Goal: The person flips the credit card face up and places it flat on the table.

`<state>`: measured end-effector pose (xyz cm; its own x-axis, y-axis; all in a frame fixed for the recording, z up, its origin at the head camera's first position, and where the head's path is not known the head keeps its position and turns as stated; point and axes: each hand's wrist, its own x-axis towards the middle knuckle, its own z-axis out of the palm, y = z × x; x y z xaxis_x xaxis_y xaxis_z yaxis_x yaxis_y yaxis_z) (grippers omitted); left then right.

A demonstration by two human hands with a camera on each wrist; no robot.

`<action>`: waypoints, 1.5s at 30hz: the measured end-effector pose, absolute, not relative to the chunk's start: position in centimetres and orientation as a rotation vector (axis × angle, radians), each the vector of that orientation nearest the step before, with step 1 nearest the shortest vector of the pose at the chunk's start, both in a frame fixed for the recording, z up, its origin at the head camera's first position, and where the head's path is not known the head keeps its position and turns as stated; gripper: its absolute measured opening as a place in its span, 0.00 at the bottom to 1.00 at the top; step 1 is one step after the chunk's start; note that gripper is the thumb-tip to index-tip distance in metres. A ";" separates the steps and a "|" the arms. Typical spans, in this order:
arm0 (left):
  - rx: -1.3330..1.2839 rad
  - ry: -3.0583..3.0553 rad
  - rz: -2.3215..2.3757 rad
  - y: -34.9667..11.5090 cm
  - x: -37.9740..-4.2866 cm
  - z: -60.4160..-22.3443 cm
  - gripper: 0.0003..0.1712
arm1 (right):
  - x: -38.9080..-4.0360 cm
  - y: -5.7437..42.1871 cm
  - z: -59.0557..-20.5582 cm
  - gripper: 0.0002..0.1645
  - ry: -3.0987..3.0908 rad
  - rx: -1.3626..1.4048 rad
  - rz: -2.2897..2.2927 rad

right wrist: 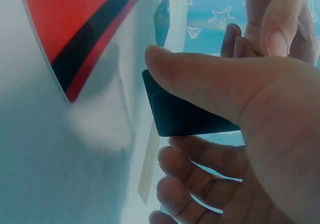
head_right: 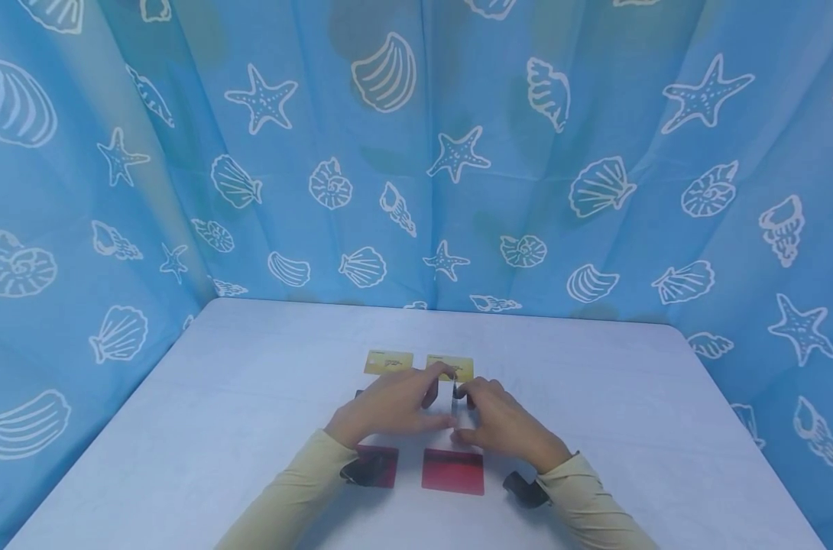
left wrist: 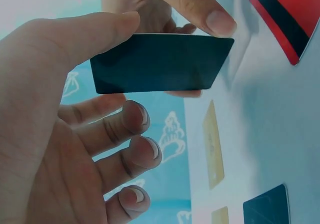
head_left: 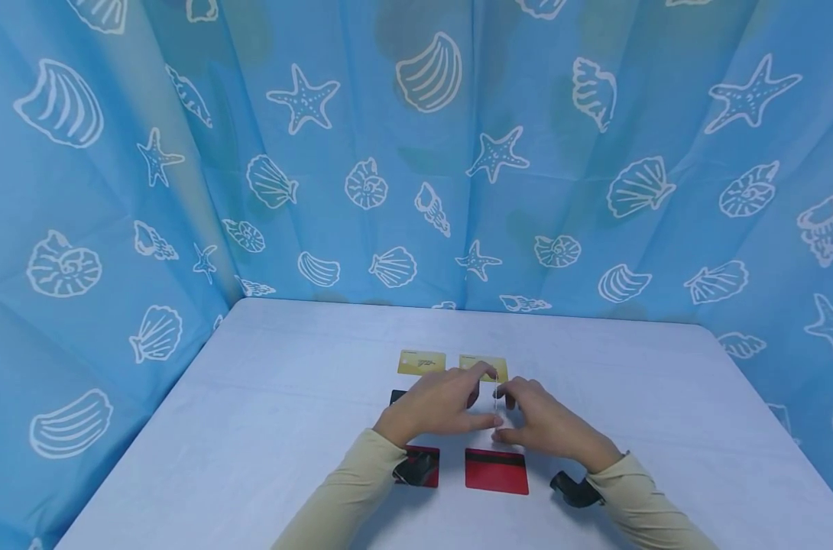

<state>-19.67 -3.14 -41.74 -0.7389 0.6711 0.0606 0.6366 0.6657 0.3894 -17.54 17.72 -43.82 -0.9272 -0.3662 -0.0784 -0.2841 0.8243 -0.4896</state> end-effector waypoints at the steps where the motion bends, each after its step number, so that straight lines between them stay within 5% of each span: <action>1: 1.095 2.792 0.601 -3.2 -19.7 -41.7 0.38 | -17.5 17.8 -43.8 0.40 2.845 -0.506 -0.716; 45: 0.875 2.892 0.401 -4.9 -20.9 -42.0 0.37 | -18.5 19.3 -44.2 0.37 2.923 -0.522 -0.679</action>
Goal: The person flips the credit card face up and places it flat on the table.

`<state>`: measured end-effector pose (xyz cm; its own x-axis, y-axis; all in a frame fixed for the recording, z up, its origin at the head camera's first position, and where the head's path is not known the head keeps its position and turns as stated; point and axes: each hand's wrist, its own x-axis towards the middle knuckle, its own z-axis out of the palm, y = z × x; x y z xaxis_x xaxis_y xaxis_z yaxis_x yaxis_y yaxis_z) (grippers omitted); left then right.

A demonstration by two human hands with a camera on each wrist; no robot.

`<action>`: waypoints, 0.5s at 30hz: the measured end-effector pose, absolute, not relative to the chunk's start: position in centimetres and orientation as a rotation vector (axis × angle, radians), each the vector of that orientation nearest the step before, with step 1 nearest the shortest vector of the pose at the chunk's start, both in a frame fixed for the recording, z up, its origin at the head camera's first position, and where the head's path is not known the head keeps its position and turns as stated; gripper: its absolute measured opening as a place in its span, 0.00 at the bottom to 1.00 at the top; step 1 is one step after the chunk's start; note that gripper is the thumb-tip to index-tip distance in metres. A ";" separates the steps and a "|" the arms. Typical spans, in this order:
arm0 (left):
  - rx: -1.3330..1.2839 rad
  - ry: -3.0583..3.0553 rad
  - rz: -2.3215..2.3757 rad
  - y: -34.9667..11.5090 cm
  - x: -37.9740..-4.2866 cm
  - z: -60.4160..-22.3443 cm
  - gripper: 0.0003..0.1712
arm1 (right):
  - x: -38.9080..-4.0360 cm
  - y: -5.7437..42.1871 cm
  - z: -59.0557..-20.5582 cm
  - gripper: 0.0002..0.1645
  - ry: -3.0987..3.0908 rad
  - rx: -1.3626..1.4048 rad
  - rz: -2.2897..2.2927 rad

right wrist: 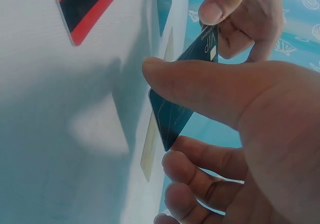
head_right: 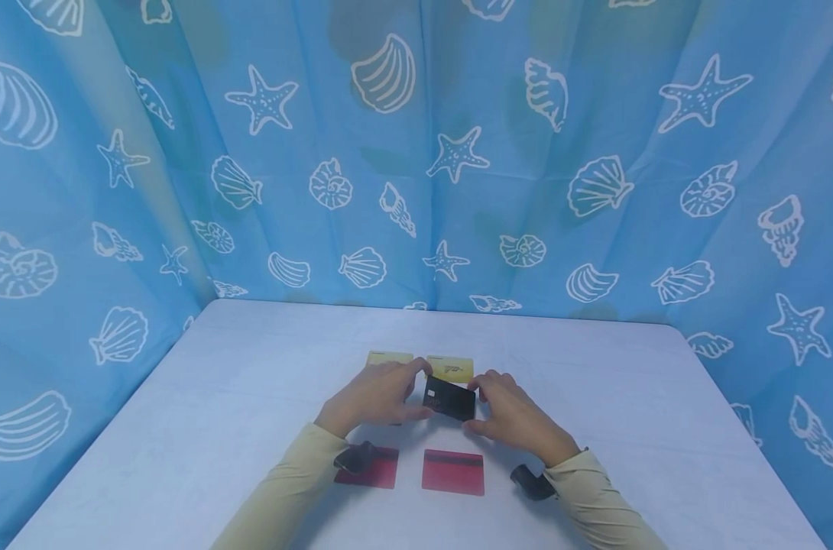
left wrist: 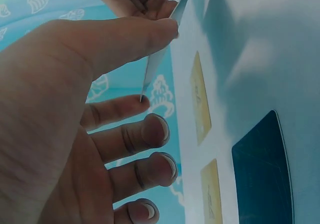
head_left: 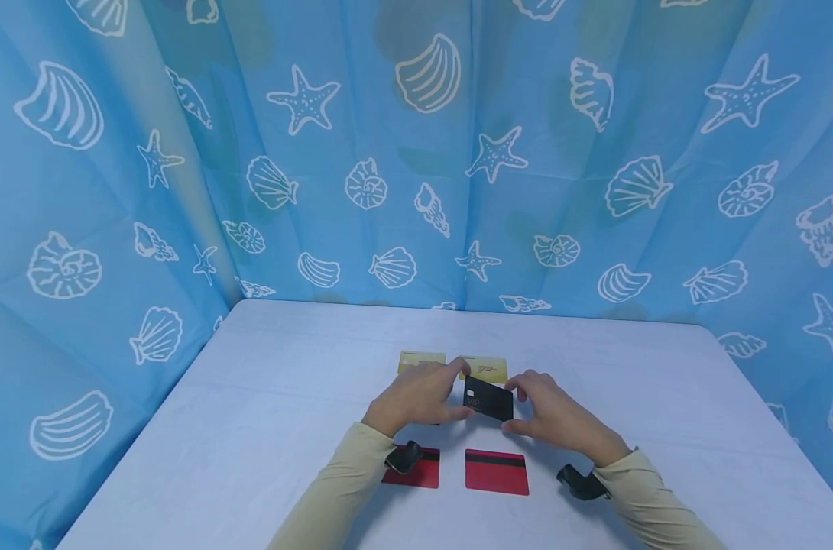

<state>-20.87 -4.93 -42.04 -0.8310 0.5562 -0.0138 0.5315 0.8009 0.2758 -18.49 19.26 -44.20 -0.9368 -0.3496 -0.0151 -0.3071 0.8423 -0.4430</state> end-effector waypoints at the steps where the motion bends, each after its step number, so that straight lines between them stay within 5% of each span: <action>1: 0.871 2.891 0.398 -4.9 -20.9 -42.1 0.37 | -18.5 19.2 -44.2 0.37 2.922 -0.526 -0.676; 15: 0.819 2.880 0.304 -4.7 -21.1 -42.8 0.36 | -18.6 19.1 -44.7 0.37 2.873 -0.464 -0.687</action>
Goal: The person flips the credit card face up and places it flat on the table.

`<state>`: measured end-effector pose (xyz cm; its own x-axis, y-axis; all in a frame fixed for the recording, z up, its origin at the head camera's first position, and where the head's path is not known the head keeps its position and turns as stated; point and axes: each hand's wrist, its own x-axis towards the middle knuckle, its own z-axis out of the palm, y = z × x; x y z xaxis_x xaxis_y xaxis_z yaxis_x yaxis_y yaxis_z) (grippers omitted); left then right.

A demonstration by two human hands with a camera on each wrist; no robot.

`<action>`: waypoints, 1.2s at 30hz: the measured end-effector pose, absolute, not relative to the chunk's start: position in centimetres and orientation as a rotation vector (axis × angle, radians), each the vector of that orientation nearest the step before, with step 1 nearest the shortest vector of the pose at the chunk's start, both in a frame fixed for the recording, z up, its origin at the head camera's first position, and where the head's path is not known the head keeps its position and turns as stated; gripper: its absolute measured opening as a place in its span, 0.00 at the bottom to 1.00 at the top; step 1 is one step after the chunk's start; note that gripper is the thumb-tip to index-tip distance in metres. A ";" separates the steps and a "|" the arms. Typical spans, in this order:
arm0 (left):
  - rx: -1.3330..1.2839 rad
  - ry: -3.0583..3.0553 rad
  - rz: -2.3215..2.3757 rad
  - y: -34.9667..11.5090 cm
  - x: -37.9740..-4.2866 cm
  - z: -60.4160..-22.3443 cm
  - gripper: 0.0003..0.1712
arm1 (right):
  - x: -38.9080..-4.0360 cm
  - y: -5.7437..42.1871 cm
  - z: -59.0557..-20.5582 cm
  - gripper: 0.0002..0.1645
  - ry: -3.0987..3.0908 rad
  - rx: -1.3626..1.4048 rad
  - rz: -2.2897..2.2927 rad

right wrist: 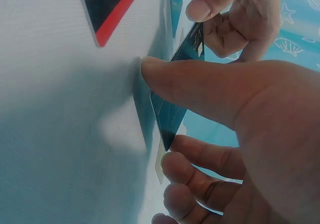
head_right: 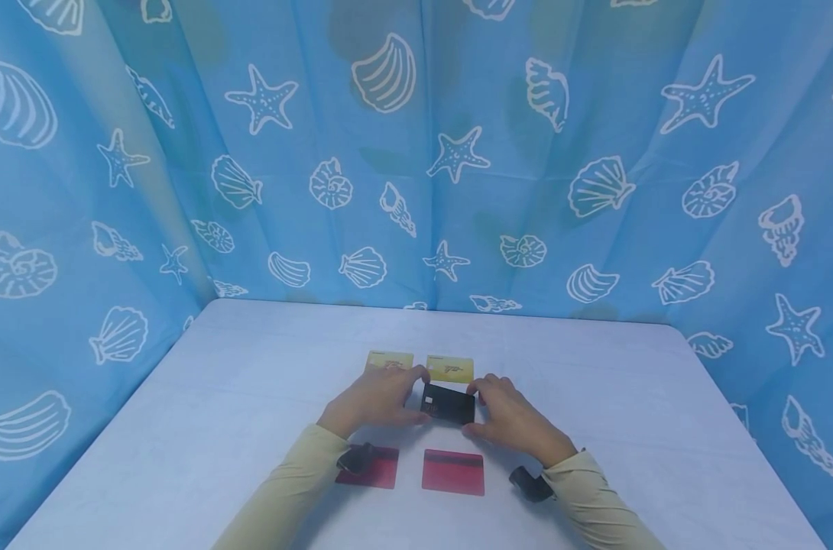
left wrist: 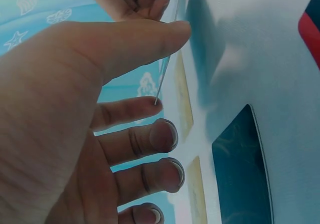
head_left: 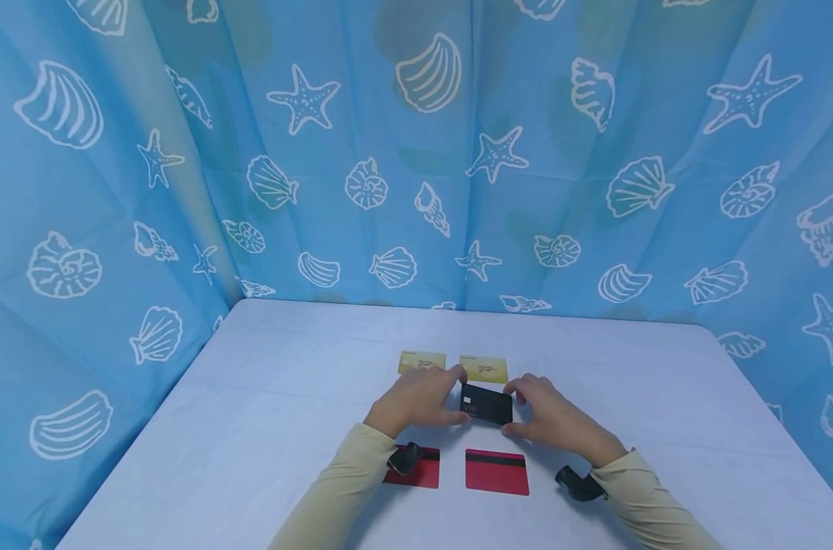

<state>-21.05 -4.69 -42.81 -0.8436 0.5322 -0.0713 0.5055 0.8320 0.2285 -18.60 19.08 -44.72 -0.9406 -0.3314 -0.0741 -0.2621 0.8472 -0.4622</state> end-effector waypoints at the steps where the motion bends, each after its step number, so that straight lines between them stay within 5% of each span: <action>1: 0.821 2.880 0.301 -4.7 -21.0 -42.9 0.36 | -18.6 19.1 -44.8 0.37 2.872 -0.468 -0.683; 36: 0.788 2.860 0.241 -4.5 -21.2 -44.1 0.34 | -19.1 19.3 -45.5 0.33 2.848 -0.481 -0.688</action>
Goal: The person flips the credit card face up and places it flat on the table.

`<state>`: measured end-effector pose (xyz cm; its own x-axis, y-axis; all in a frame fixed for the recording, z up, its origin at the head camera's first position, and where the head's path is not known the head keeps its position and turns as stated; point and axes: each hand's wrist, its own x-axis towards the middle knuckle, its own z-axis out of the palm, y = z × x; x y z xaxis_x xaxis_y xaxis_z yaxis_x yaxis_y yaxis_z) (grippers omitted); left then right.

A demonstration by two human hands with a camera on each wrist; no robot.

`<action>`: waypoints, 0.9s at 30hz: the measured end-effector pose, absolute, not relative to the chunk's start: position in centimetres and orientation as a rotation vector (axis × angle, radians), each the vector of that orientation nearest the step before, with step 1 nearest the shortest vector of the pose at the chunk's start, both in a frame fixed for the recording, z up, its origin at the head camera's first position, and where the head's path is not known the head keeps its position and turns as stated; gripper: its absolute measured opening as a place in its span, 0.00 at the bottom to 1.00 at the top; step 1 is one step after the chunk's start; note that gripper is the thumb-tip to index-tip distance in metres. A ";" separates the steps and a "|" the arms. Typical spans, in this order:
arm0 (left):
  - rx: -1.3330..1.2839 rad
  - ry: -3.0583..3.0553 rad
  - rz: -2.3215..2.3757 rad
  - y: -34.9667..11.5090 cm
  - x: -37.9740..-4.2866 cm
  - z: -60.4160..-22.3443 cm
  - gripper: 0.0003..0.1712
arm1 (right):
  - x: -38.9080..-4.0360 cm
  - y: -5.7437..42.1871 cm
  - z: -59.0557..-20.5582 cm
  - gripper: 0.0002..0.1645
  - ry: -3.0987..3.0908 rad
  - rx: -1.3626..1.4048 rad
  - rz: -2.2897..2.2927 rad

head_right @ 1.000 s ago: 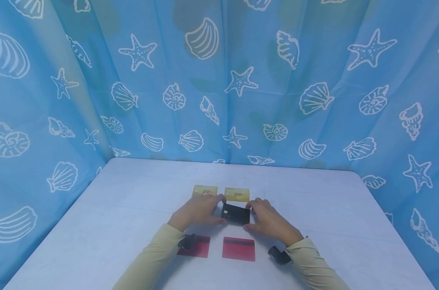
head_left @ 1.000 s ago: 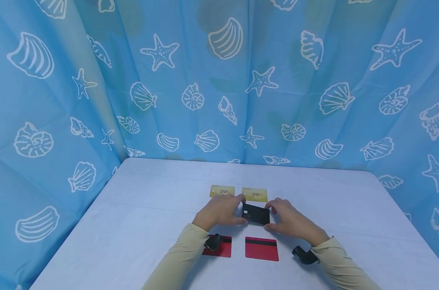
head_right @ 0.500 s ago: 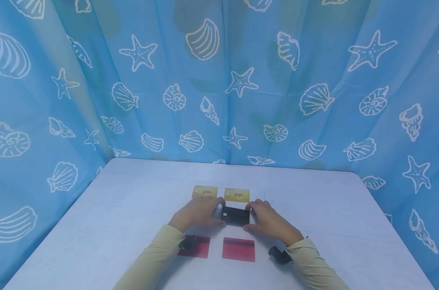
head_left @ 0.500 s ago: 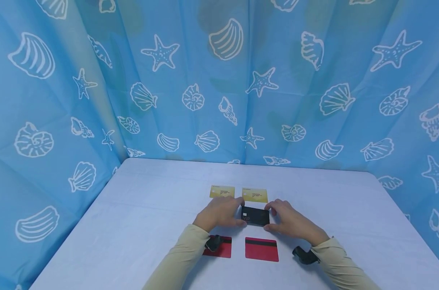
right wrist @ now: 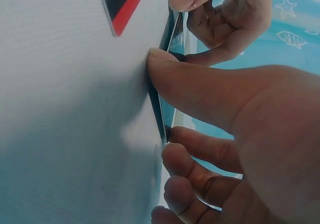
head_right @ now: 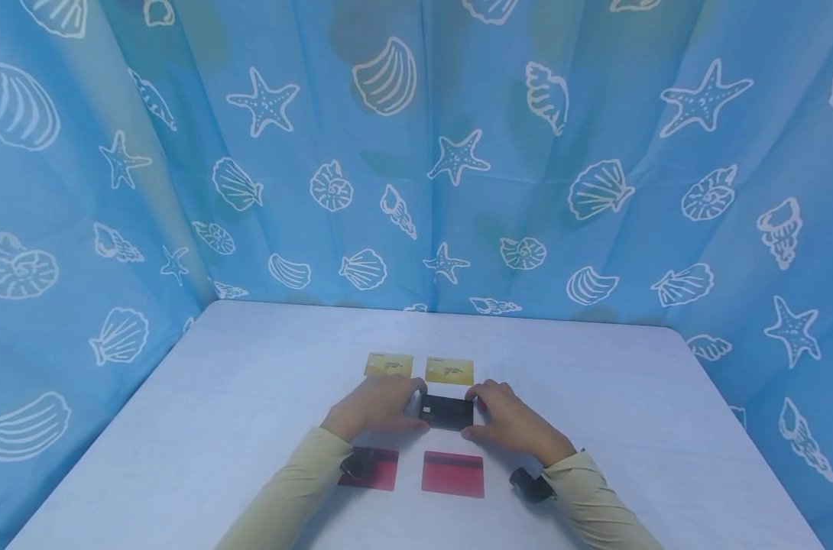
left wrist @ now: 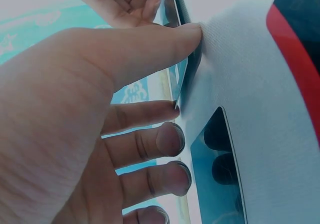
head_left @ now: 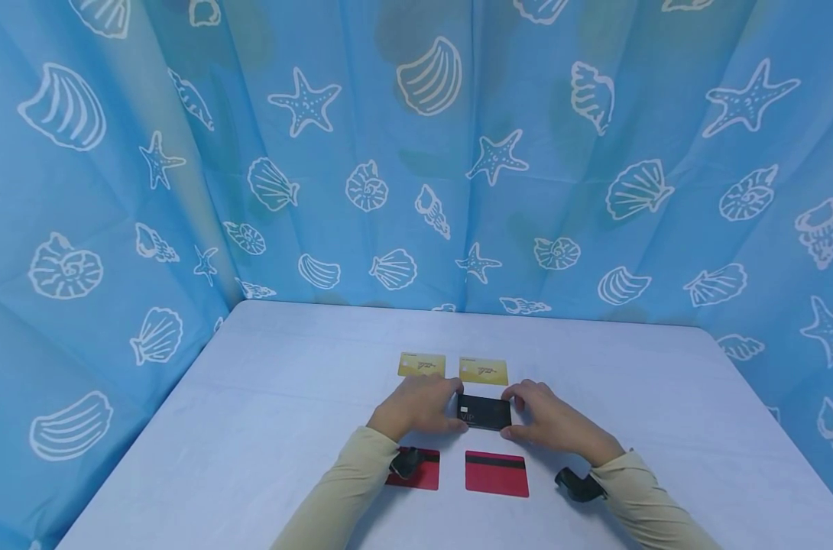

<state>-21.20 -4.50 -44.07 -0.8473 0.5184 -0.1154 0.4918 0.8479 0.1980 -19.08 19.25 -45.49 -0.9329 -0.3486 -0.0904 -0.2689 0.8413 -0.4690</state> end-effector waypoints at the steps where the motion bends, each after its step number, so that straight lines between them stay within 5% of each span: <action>1: 0.785 2.859 0.244 -4.5 -21.2 -44.1 0.34 | -19.1 19.2 -45.4 0.33 2.846 -0.480 -0.694; 27: 0.761 2.847 0.251 -4.6 -21.3 -44.1 0.35 | -18.9 19.1 -45.2 0.34 2.854 -0.456 -0.686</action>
<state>-21.30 -4.63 -44.07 -0.8516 0.5070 -0.1329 0.4758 0.8542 0.2095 -18.88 19.07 -45.24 -0.9387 -0.3320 -0.0929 -0.2536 0.8475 -0.4663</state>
